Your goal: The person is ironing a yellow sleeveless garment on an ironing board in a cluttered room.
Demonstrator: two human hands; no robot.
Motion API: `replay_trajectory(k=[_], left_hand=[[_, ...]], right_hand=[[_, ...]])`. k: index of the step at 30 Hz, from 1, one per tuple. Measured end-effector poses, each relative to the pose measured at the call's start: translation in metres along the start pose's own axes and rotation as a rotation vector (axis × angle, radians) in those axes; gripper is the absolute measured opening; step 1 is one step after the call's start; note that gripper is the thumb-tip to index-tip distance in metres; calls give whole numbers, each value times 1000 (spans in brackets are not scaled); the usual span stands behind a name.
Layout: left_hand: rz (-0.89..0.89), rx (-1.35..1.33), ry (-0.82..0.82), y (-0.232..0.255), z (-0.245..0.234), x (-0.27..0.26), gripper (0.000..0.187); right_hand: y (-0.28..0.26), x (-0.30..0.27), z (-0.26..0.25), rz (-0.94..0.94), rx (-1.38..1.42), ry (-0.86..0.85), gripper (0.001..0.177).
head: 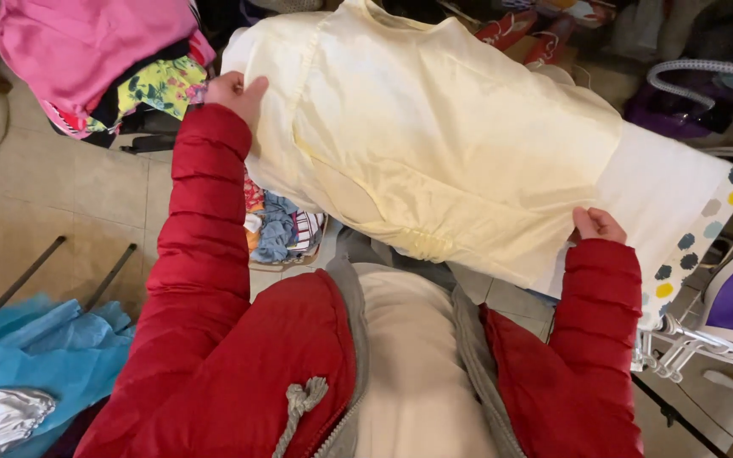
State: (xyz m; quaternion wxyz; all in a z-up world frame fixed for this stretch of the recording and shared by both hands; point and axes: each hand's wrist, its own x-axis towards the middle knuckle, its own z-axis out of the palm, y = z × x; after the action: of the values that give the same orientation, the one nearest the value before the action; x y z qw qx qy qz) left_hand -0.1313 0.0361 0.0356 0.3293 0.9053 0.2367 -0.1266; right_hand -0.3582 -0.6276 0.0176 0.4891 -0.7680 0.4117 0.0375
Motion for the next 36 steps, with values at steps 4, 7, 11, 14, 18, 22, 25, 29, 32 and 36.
replay_trajectory(k=[4,7,11,14,18,22,25,29,32,36], left_hand=[[-18,31,-67,-25,4,-12,46],[-50,28,-102,-24,1,-32,50],[-124,33,-104,-22,-1,-46,48],[-149,8,-112,-15,-3,-53,47],[-166,23,-114,-21,3,-42,48],[-178,-22,-119,-13,-7,-50,50],[-168,-24,-138,-1,-11,-55,54],[-167,16,-153,-4,-5,-46,55],[-164,9,-151,-14,3,-37,54],[-179,-2,-144,0,-6,-54,53]], right_hand=[[-26,-49,8,59,18,36,26],[-5,-44,10,13,82,21,27],[5,-39,12,16,39,43,29],[19,-29,12,-2,31,46,34],[-19,-58,18,21,3,34,41],[8,-30,13,39,-51,2,45],[19,-19,12,26,-62,3,45],[18,-12,13,61,-88,-8,58],[7,-19,15,81,-101,3,61],[24,-2,14,74,-140,-6,62]])
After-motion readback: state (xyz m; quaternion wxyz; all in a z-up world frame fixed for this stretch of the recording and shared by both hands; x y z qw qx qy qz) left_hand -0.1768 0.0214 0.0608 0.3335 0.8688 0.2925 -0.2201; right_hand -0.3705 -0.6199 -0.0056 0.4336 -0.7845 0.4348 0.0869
